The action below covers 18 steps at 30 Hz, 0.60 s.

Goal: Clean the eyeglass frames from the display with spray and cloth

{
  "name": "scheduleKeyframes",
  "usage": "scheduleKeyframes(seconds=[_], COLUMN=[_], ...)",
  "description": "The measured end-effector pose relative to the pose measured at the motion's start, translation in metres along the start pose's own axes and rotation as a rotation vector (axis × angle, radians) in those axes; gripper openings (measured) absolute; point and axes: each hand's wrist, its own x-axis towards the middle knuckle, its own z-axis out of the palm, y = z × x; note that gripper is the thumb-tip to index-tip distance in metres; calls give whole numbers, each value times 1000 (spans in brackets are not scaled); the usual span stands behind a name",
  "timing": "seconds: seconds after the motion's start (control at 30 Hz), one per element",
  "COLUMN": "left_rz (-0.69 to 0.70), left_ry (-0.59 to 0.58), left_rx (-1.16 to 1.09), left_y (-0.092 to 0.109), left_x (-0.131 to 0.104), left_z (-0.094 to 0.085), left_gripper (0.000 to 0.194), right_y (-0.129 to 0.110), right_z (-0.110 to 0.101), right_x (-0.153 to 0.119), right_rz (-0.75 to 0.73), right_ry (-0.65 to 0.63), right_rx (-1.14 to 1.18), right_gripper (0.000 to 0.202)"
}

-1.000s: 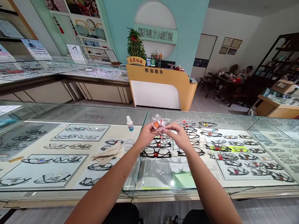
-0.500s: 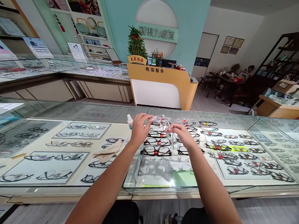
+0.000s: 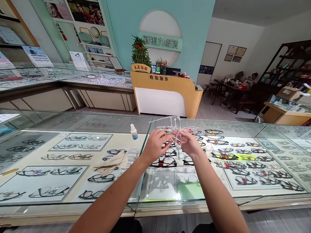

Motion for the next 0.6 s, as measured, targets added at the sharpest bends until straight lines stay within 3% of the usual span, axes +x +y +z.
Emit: scheduleKeyframes(seconds=[0.13,0.3,0.47,0.6], left_rz=[18,-4,-51,-86], left_ry=[-61,-23,13,8], left_rx=[-54,-54,-50,-81], left_y=[-1,-3,-4,-7], left_x=[0,-2,-4,-5], left_z=[3,3,4,6], left_gripper=[24,31,29,26], right_y=[8,10,5,3], right_z=[0,3,2,1], right_x=[1,1,2,1], right_rz=[22,-9,-90,-136], right_ry=[0,19,139,157], right_rx=[12,104,268,224], right_gripper=[22,17,17,20])
